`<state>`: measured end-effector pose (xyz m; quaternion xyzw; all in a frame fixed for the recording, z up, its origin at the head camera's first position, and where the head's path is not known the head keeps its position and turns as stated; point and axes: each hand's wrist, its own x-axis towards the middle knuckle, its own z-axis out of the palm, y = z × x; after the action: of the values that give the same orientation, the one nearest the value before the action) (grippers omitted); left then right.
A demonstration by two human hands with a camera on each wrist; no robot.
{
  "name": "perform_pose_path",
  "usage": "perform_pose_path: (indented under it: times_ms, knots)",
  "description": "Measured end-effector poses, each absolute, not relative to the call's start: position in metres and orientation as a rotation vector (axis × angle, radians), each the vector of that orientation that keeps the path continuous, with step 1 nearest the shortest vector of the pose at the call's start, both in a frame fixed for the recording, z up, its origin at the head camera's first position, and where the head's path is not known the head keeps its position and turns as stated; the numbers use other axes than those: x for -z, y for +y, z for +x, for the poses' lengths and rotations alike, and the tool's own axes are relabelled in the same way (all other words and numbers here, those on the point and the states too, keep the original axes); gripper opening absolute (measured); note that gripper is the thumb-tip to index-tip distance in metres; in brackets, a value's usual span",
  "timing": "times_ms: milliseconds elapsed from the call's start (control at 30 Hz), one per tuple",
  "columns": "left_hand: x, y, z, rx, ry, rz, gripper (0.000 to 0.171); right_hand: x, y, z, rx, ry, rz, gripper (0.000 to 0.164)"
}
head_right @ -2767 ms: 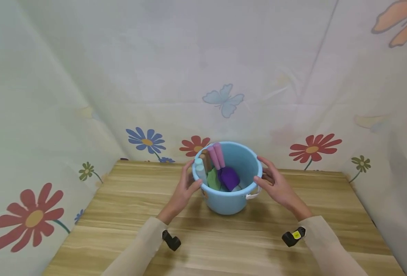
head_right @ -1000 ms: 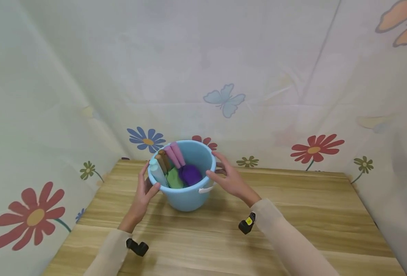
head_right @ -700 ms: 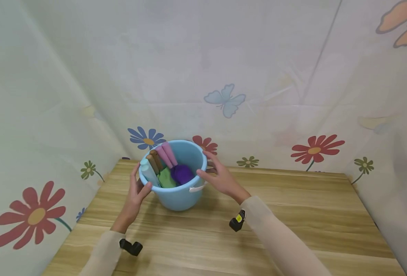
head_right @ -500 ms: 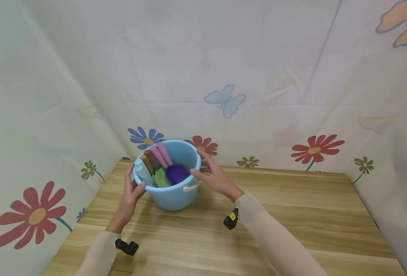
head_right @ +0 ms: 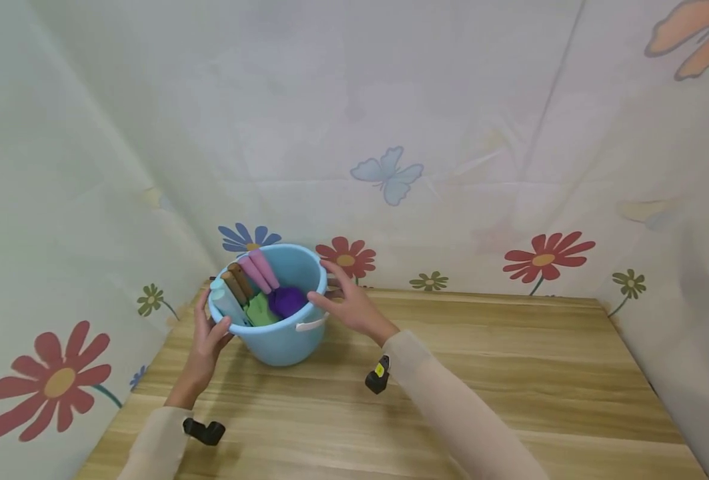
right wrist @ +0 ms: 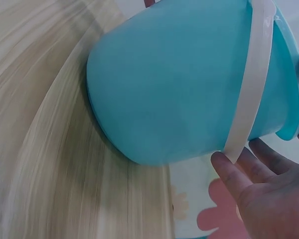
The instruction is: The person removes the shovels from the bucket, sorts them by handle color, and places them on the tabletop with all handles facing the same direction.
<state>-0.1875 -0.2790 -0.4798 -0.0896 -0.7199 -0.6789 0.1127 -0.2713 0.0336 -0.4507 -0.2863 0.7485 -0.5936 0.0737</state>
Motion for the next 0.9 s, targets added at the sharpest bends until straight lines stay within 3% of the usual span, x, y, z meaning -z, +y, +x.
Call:
perform_pose_path:
  times_ms: [433, 900]
  knots:
    - [0.479, -0.293, -0.19, 1.929, -2.101, -0.32, 0.082, 0.453, 0.015, -0.282, 1.761, 2.314, -0.82, 0.075]
    - [0.478, -0.304, -0.2, 1.918, -2.128, -0.216, 0.082, 0.448, 0.004, -0.292, 1.774, 2.285, -0.822, 0.073]
